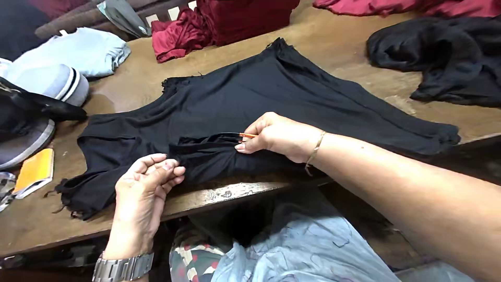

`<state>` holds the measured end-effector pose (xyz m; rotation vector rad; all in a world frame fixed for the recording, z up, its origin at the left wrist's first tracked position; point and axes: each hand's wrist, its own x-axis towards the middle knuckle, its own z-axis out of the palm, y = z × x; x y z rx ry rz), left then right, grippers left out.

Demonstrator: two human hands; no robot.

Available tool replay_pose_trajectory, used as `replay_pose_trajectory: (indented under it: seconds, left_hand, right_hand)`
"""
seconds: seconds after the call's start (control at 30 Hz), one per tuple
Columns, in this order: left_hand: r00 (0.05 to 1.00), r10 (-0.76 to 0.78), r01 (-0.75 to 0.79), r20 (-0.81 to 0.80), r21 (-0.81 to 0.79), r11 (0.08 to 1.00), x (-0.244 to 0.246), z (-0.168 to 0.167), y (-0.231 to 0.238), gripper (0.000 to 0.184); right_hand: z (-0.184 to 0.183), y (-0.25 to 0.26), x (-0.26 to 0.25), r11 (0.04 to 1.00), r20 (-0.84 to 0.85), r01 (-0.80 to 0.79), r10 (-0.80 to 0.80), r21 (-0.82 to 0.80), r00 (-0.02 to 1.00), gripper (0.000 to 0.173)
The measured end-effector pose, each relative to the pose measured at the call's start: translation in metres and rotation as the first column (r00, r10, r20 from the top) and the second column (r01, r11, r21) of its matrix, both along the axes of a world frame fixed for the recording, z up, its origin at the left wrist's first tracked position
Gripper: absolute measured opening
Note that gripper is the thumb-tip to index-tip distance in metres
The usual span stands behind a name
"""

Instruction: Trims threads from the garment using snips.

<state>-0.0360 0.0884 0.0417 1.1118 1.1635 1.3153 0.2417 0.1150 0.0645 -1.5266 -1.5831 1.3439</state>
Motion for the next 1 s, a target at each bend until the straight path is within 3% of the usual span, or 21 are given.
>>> replay_pose_trajectory:
  seconds: [0.13,0.23,0.33,0.43,0.57,0.63,0.7,0.77,0.87,1.0]
  left_hand:
    - [1.000,0.000,0.000,-0.002,0.079,0.997,-0.001,-0.007,0.000,0.018]
    - [0.980,-0.062,0.119,-0.191,0.303,0.946,-0.002,-0.015,0.000,0.027]
    - [0.861,0.064,0.227,-0.504,0.494,0.839,0.003,-0.021,0.002,0.046]
    - [0.733,0.234,0.244,-0.639,0.568,0.786,0.010,-0.025,0.008,0.042]
    - [0.843,0.136,0.179,-0.520,0.511,0.841,0.012,-0.016,0.015,0.014]
    - [0.877,0.054,0.204,-0.477,0.472,0.858,0.009,-0.010,0.016,0.008]
    - [0.885,-0.002,0.243,-0.466,0.458,0.855,0.003,-0.007,0.017,0.007]
    - [0.894,-0.008,0.237,-0.449,0.458,0.857,-0.001,-0.005,0.018,0.008]
    - [0.947,-0.013,0.157,-0.321,0.427,0.890,-0.003,-0.006,0.020,0.006]
    - [0.982,-0.021,0.091,-0.188,0.370,0.925,0.000,-0.009,0.027,0.008]
  right_hand:
    - [0.000,0.002,0.000,0.999,-0.035,0.019,-0.020,-0.049,0.999,0.017]
    - [0.000,0.004,0.000,0.998,-0.038,0.030,-0.033,-0.058,0.999,0.021]
    - [-0.001,0.005,-0.001,0.998,-0.035,0.027,-0.029,-0.050,0.999,0.020]
    - [-0.004,0.004,-0.001,1.000,-0.019,0.022,-0.022,-0.001,1.000,0.020]
    - [-0.015,0.002,-0.001,0.978,0.078,0.015,-0.032,0.208,0.996,0.032]
    - [-0.020,-0.004,-0.007,0.940,0.184,0.027,-0.094,0.339,0.978,0.028]
    - [-0.030,-0.012,-0.017,0.854,0.217,0.038,-0.174,0.520,0.961,0.015]
    - [-0.038,-0.016,-0.031,0.704,0.169,0.035,-0.218,0.709,0.961,0.015]
    - [-0.039,-0.016,-0.054,0.514,0.076,-0.006,-0.116,0.858,0.990,0.015]
    - [-0.041,-0.002,-0.064,0.527,-0.022,-0.043,0.118,0.849,0.993,0.023]
